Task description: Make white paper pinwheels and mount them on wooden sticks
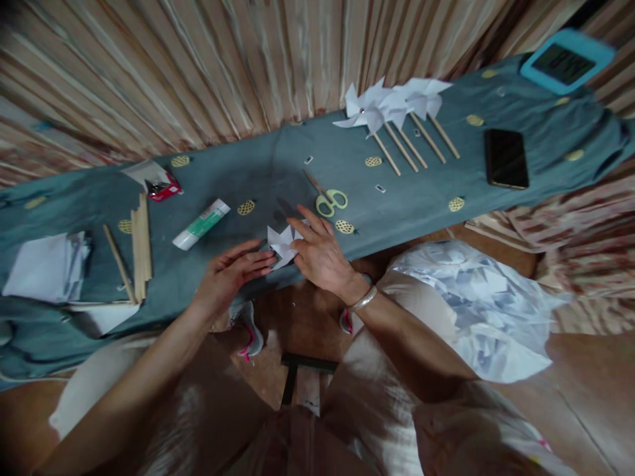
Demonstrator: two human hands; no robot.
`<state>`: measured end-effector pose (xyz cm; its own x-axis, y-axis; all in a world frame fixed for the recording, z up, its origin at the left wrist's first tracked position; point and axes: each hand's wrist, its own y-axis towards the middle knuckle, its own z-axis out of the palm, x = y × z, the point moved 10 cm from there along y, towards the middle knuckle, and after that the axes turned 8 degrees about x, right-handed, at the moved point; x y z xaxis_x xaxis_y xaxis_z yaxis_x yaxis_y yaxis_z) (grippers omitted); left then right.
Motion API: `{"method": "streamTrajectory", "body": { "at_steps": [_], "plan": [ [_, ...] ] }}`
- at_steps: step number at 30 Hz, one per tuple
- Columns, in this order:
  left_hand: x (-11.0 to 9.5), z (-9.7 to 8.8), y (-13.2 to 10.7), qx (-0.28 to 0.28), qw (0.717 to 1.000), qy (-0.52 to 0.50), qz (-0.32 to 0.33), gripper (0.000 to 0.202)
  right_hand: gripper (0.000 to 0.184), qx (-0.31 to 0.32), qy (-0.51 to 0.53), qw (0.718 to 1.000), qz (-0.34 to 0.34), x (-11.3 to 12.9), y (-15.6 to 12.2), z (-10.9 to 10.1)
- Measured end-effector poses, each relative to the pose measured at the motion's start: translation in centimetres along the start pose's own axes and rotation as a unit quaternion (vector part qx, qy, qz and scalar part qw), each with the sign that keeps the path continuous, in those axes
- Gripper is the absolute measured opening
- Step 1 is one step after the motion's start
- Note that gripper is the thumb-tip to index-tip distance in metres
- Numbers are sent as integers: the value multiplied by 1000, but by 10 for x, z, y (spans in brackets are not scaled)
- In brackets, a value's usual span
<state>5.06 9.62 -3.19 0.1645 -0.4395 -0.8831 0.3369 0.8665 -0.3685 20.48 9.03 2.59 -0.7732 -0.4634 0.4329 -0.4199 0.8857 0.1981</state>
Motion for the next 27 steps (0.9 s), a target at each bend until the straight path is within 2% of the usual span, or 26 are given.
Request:
{"method": "streamTrajectory", "body": {
  "at_steps": [3,8,14,19,24,27],
  "plan": [
    [11,17,-7,22,991,-123,-52,37,24,-16,4,1000,8,-1,-1,-2],
    [19,32,-3,44,979,-187,-71,26,23,-20,22,999,11,-1,-2,-1],
    [16,33,8,24,981,-190,-39,16,23,-34,33,999,-9,6,-2,-1],
    [1,36,7,31,984,-172,-16,25,23,-63,26,997,-32,23,-2,-12],
    [-6,24,9,-7,988,-153,17,32,33,-64,52,996,-46,39,-1,-19],
    [-8,19,10,-13,988,-152,25,33,38,-69,72,994,-50,43,0,-22]
  ]
}}
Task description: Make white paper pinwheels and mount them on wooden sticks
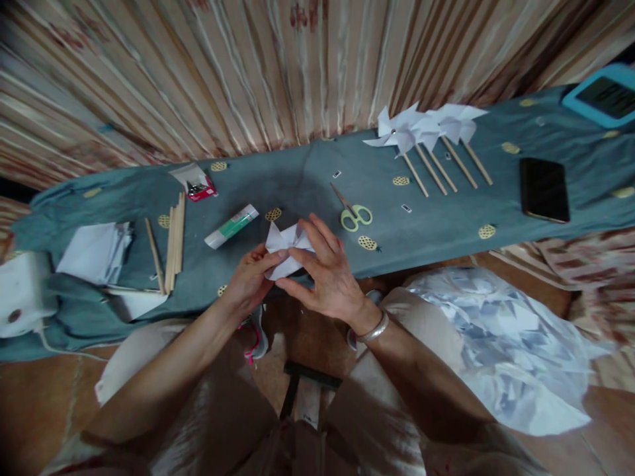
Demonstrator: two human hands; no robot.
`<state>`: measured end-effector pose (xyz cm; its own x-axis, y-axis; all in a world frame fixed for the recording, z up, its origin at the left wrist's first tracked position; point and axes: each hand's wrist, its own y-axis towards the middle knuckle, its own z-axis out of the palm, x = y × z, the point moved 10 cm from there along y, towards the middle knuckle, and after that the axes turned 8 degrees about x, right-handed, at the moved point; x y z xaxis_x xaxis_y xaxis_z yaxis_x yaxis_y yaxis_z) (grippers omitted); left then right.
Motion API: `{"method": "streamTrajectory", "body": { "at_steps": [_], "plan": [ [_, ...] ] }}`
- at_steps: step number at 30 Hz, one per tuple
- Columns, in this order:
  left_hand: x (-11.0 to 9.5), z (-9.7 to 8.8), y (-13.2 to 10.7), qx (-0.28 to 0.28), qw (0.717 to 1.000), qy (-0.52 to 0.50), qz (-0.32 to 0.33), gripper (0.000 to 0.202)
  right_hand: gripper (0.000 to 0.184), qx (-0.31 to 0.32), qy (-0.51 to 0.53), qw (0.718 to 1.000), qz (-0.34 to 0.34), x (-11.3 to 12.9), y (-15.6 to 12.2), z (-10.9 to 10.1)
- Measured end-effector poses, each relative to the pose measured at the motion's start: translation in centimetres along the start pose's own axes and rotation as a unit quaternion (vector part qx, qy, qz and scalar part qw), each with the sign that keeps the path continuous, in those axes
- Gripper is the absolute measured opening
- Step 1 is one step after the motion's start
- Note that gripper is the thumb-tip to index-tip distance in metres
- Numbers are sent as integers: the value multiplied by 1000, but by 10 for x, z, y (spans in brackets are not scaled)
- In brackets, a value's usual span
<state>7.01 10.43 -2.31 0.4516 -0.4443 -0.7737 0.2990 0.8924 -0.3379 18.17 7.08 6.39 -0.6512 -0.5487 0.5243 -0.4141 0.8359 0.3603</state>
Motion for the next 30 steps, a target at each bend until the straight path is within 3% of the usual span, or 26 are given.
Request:
{"method": "streamTrajectory", "body": {
  "at_steps": [13,17,19,22,25,27,30],
  "plan": [
    [-12,4,-1,18,999,-12,29,35,35,-18,16,999,-37,7,3,-1],
    [-13,2,1,15,999,-10,40,35,33,-40,33,998,-43,12,2,-15],
    [-14,-2,2,6,999,-6,47,37,34,-66,50,996,-24,8,0,-26],
    [-19,-7,5,-4,998,-4,65,39,44,-111,101,987,64,-15,-4,-36],
    [-23,-7,7,-1,997,1,80,42,58,-138,244,945,166,-47,-8,-26],
    [-25,-7,8,2,996,8,87,44,59,-115,361,899,220,-61,-7,-4],
    [-27,-5,8,8,995,22,98,45,55,-70,484,832,262,-64,-1,26]
  ]
}}
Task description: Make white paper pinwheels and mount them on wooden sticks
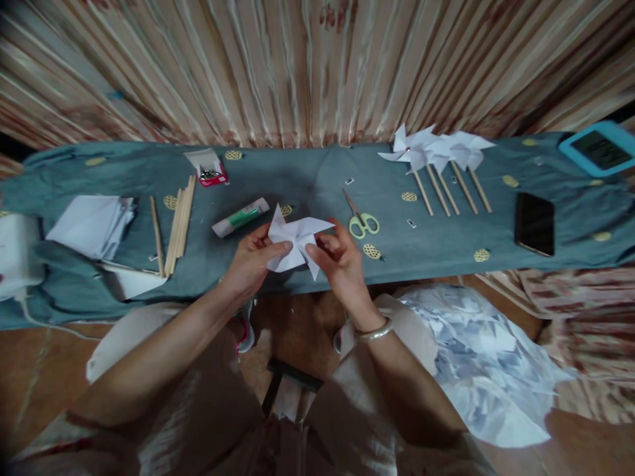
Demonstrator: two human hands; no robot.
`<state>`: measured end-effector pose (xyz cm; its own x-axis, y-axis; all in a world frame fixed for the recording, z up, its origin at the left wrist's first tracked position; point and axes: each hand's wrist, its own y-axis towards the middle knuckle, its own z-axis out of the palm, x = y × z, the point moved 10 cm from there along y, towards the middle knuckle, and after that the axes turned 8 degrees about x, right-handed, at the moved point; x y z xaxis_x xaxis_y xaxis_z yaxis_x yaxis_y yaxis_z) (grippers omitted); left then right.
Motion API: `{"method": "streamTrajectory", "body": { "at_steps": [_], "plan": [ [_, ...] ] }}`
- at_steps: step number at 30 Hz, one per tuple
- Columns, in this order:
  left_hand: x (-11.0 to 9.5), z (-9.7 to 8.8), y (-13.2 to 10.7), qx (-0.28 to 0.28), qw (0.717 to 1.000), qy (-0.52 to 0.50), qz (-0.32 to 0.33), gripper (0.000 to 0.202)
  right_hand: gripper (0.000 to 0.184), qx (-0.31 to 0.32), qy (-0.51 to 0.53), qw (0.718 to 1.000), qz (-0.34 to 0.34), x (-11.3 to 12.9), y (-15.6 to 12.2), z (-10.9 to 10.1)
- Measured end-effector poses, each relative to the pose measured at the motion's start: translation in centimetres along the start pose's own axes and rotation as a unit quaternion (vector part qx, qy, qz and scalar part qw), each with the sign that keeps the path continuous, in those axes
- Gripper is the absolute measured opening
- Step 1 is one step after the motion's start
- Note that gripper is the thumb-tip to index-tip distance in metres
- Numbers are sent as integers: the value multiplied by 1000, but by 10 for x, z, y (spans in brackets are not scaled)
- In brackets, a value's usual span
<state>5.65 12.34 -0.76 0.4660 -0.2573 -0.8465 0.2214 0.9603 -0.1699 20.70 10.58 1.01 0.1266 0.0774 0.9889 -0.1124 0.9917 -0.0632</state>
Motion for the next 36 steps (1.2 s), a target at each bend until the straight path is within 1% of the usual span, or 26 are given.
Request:
{"method": "streamTrajectory", "body": {
  "at_steps": [3,5,7,11,15,17,22,25,28,32,36],
  "plan": [
    [-3,2,0,9,1000,18,11,44,56,-17,65,997,29,-8,5,8],
    [-5,2,0,13,999,29,16,43,60,-38,85,995,41,-12,7,11],
    [-6,1,0,12,999,40,17,43,63,-46,90,994,48,-14,9,14],
    [-8,-2,1,11,998,65,21,44,61,-54,65,995,55,-17,14,15],
    [-11,-6,2,9,995,90,34,50,43,-53,6,997,50,-13,18,15],
    [-12,-7,2,9,994,100,42,51,40,-47,-6,998,45,-11,18,16],
    [-12,-7,2,16,994,103,44,48,56,-49,26,997,57,-15,18,18],
    [-12,-6,2,17,994,99,42,44,57,-54,18,997,54,-17,19,17],
    [-15,-8,3,11,994,103,41,38,56,-46,15,997,52,-18,20,17],
    [-18,-11,4,5,993,109,32,37,57,-36,3,998,55,-19,21,20],
    [-16,-15,4,-6,996,86,15,36,60,-24,41,998,47,-18,23,24]
  ]
}}
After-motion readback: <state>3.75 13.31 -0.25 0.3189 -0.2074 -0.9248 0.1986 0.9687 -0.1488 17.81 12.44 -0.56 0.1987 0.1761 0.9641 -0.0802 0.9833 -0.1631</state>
